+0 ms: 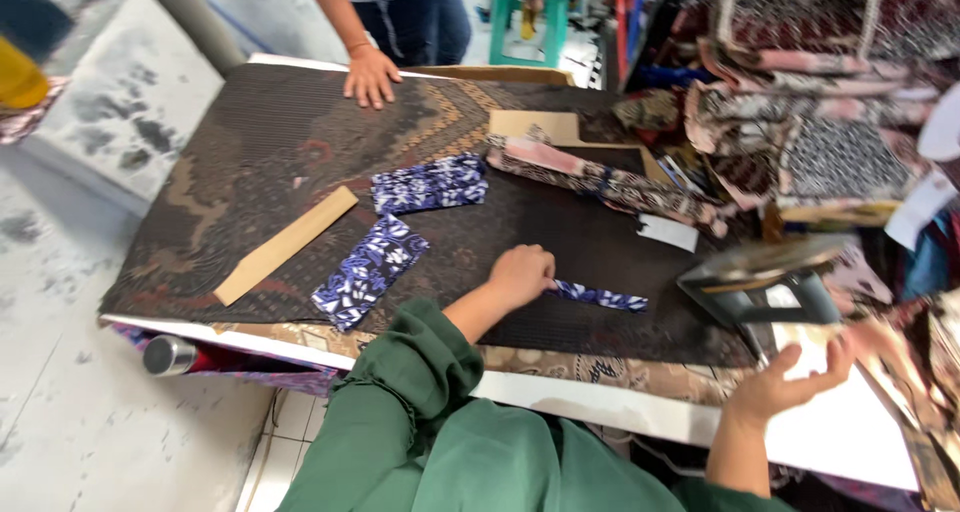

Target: The person irons small patterned fabric pieces on a worktable using a handheld iron and a cardboard template. They repeatedly place the template on each piece, press with the iron, remove the template, and set the finished piece aside. The process is repeated for multiple pieces throughout the clip.

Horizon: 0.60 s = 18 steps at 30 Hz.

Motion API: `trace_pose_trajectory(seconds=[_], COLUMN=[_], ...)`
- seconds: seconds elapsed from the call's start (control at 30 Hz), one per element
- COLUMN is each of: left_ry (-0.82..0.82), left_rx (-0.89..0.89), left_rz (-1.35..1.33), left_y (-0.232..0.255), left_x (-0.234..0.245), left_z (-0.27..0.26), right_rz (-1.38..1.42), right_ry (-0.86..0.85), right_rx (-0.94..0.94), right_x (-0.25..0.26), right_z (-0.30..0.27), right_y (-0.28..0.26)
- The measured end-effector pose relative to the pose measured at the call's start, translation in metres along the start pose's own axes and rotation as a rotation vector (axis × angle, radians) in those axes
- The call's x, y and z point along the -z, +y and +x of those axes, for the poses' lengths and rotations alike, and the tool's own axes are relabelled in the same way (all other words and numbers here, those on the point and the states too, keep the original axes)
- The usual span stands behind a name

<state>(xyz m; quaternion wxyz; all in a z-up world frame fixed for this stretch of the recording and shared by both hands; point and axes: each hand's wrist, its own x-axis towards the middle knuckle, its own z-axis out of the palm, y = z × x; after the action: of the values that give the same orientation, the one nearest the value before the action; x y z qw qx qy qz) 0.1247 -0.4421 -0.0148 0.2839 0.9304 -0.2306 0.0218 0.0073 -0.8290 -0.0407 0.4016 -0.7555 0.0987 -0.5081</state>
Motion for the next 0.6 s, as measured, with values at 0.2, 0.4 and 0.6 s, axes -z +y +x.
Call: trace_pose_trajectory(seconds=[0.2,0.4,0.6], left_ry=[0.248,0.363,0.592], left_rx=[0.244,0.453,0.221], left_rz=[0.222,0.246,0.355], left_y=[-0.128,-0.200,-0.187], left_x=[0.091,0.147,0.140], left_z=[-0.011,-0.047,-0.055], right_rz=[-0.214,-0.333,-0.397], right_ry=[-0.054,-0.099,-0.104], right_rx=[0.089,0.054,0.106], right_x=[0.011,0.005,0.013], right_z=[-0.020,-0.022,-0.024], right_y=[-0.005,0.002,0.007])
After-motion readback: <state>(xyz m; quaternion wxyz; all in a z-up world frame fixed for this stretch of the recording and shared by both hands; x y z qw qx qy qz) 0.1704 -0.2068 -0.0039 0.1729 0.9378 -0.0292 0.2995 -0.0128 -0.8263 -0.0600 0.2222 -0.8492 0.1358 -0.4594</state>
